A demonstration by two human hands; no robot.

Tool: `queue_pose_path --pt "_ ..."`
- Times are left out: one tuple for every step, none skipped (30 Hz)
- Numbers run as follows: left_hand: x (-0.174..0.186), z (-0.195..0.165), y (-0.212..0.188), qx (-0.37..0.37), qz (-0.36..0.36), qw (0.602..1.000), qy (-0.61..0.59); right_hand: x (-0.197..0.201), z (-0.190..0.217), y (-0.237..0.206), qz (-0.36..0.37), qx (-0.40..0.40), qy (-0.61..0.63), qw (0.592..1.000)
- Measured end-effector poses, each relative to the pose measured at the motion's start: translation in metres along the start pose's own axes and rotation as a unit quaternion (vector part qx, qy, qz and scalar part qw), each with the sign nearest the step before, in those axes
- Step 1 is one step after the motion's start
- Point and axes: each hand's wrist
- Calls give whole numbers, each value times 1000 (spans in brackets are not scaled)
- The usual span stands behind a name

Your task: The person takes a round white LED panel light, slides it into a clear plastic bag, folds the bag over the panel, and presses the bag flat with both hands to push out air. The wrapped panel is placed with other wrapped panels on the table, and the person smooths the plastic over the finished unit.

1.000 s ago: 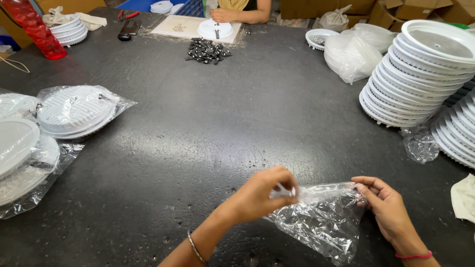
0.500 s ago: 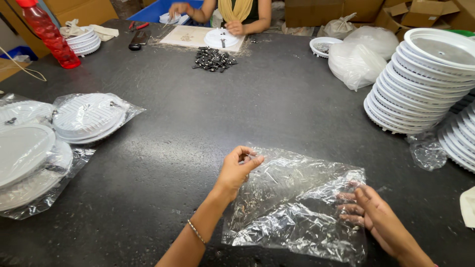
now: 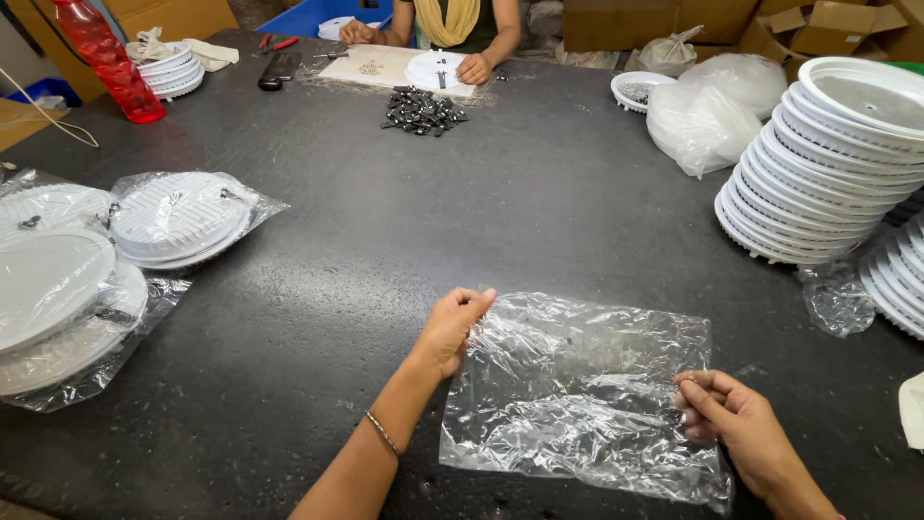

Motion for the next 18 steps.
queue_pose_path --pt "2 -1 1 -32 -11 999 34 0 0 0 -3 2 2 1000" --pt "4 -1 2 -62 -23 995 69 0 1 -1 -6 3 4 1000" --pt "6 -2 3 -93 -35 990 103 -1 2 -2 -12 1 -8 1000" --pt "8 -4 4 -100 -39 988 112 -3 3 -3 -18 0 -19 1000" --pt "11 -6 5 -107 -43 986 122 -4 5 -5 -25 -2 -30 999" --pt "13 -7 6 -114 -46 984 131 -6 6 -6 -30 -9 -30 999" --pt "14 -9 6 -120 -49 981 142 -7 8 -8 -36 -16 -31 999" --pt "15 -11 5 -125 -53 979 153 -8 10 -9 -42 -24 -31 998" --pt "16 -13 4 -130 -56 976 164 -9 12 -11 -42 -26 -29 998" --pt "15 -15 2 -186 -67 960 199 -10 13 -12 -41 -27 -26 998" --pt "14 -17 -2 -241 -78 939 234 -11 14 -14 -41 -30 -24 998" --pt "11 -19 -7 -295 -88 913 268 -13 14 -15 -46 -36 -27 998" --pt "7 -22 -13 -336 -121 881 312 -14 14 -16 -52 -42 -29 997" --pt "2 -25 -20 -375 -154 843 354 -15 14 -17 -56 -48 -32 997" --pt "-3 -28 -28 -412 -185 800 395 -16 13 -16 -47 -45 -8 998" --pt "-10 -30 -36 -431 -177 791 396 -17 13 -16 -38 -41 16 998" --pt "-18 -31 -45 -449 -168 782 397 -18 12 -16 -30 -38 40 998" --pt "-28 -33 -52 -468 -159 773 397 -19 12 -16 -31 -45 47 997"
Point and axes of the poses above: each hand's wrist, its own y-axis towards the middle knuckle, its own x-axis out of the back of the hand, z = x × y, and after that the axes turned 8 degrees about -z, right-handed
